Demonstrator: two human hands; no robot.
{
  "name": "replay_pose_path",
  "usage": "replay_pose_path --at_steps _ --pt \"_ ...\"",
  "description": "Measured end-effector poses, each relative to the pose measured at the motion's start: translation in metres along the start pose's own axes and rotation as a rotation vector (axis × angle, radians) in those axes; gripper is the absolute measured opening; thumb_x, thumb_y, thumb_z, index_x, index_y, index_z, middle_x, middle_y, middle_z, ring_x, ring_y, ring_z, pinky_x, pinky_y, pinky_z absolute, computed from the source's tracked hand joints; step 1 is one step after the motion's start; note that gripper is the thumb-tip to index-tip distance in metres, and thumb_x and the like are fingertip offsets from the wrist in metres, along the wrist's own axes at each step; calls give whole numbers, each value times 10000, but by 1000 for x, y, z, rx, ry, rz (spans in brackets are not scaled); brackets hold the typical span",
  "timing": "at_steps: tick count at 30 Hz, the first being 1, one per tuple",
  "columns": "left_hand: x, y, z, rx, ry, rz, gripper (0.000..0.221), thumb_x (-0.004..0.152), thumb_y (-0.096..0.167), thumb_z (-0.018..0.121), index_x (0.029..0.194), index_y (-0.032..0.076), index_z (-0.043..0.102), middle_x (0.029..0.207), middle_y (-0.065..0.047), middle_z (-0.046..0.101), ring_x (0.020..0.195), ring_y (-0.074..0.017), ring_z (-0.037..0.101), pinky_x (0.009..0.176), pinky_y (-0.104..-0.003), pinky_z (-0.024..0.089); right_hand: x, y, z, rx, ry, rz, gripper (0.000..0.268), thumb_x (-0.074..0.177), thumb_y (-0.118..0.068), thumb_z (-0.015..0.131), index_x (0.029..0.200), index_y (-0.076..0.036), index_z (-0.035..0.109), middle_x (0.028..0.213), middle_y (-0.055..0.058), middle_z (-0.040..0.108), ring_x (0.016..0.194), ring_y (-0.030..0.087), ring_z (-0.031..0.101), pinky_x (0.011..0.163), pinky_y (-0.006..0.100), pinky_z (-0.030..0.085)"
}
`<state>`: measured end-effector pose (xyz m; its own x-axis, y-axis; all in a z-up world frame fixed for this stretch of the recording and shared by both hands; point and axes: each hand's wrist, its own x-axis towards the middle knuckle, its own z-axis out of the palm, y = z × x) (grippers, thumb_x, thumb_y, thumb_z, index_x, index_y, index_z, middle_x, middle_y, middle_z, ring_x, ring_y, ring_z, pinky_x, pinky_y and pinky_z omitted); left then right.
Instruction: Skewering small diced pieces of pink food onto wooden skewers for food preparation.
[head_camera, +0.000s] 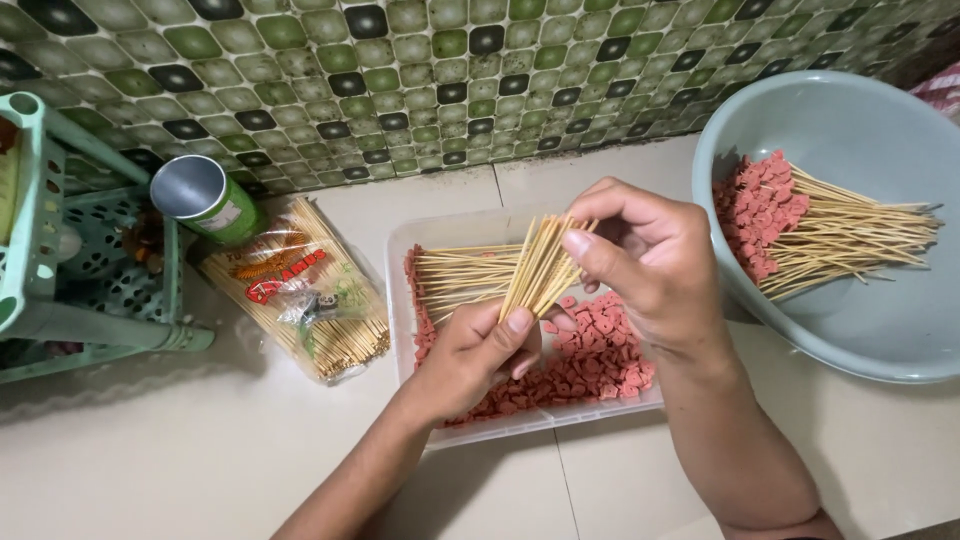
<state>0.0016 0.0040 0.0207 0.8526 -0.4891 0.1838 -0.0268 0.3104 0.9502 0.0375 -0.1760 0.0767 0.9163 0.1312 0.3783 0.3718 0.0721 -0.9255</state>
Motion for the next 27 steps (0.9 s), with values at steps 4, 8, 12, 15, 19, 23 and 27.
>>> replay_pose_path --at_steps 4,8,12,15,19,23,27 --pt "-3 -5 -2 33 -11 2 476 1103 345 392 845 45 658 484 -58 509 366 -112 383 368 -232 346 0 -1 -6 -6 6 -32 144 898 -59 732 890 76 683 777 134 588 571 98 556 497 230 555" --pt "-7 -13 -2 47 9 -10 442 1103 327 400 977 19 691 514 -46 476 435 -97 369 426 -232 345 0 -2 -9 -42 -21 -42 136 899 -57 731 887 72 690 777 133 587 583 101 551 518 238 552" --pt "-8 -16 -3 56 28 -7 439 1098 310 409 1026 -1 710 510 -41 460 451 -101 363 441 -237 349 2 -6 -8 -72 -49 -55 134 916 -53 722 908 78 696 790 146 593 592 113 548 545 244 546" --pt "-9 -14 -3 56 26 -10 443 1097 315 411 1036 -1 715 511 -39 456 459 -102 356 446 -236 342 3 -9 -7 -80 -57 -52 127 921 -49 718 916 76 701 789 143 595 596 111 551 555 246 550" --pt "-8 -16 -3 47 39 -2 440 1099 309 413 1063 -8 715 505 -39 456 453 -100 359 451 -235 348 4 -13 -9 -105 -65 -37 110 934 -27 710 927 83 714 787 143 605 599 111 557 565 248 552" --pt "-9 -14 -3 60 21 -30 442 1093 315 420 1044 -7 718 502 -38 456 449 -102 355 447 -238 349 4 -12 -10 -85 -51 -60 90 912 1 711 921 90 716 788 159 611 597 128 549 560 257 538" --pt "-9 -12 -3 35 31 -50 429 1089 307 433 1030 -14 712 516 -28 451 477 -86 344 463 -231 335 6 -9 -16 -75 -10 -94 102 936 -13 692 956 83 717 821 157 613 636 120 543 583 255 523"
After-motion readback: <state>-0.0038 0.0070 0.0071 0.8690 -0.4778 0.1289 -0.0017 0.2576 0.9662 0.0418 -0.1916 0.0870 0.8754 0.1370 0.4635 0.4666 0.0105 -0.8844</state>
